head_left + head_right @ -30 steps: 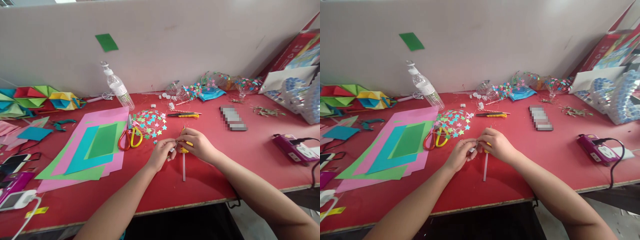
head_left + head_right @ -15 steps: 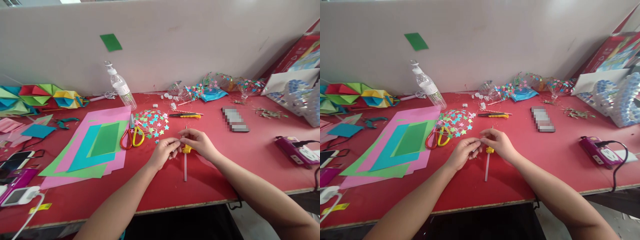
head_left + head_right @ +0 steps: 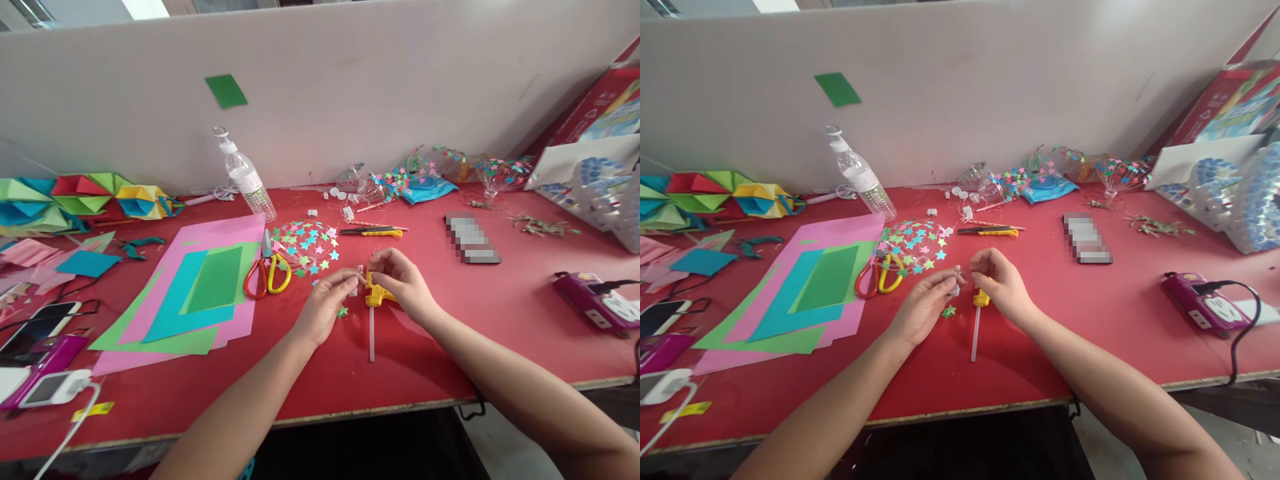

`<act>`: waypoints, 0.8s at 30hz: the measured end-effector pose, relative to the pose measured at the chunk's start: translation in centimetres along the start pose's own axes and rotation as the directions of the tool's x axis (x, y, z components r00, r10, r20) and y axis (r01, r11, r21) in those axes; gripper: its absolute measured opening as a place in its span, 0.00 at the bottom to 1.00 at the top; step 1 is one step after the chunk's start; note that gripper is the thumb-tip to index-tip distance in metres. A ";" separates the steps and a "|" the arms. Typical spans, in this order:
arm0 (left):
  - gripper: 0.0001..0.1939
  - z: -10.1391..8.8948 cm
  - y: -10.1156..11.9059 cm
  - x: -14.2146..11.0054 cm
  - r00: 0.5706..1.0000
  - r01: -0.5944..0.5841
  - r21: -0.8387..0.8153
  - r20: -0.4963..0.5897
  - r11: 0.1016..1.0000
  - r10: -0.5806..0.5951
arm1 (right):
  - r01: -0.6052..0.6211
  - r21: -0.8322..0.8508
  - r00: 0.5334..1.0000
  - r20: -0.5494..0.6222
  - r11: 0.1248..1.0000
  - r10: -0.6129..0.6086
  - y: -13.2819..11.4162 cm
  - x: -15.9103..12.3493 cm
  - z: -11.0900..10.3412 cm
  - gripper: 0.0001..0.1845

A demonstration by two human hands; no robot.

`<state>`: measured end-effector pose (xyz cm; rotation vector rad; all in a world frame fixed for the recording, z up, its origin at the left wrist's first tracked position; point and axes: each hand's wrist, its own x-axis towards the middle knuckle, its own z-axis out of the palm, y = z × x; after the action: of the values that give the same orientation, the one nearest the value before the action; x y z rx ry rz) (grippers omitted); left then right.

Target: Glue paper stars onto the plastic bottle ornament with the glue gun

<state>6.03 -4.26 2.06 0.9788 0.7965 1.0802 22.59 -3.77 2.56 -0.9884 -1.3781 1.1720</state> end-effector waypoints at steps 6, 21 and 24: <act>0.06 0.4 0.6 -0.6 1.000 -0.012 -0.099 -0.026 0.995 0.010 | -0.174 0.196 0.926 0.366 0.965 0.093 0.6 -0.5 1.2 0.17; 0.10 -0.5 4.5 -2.0 0.951 -0.031 0.788 0.213 0.614 -0.226 | -0.080 0.368 0.992 -0.062 0.926 0.110 0.9 0.8 -0.5 0.19; 0.11 -2.7 4.8 -2.8 0.946 0.046 0.846 0.133 0.531 -0.294 | -0.082 0.369 0.990 -0.078 0.926 0.119 1.0 1.0 -0.5 0.18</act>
<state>1.19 -5.49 5.64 1.7741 1.1964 0.3041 22.90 -2.56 1.72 -0.8429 -0.9909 1.3778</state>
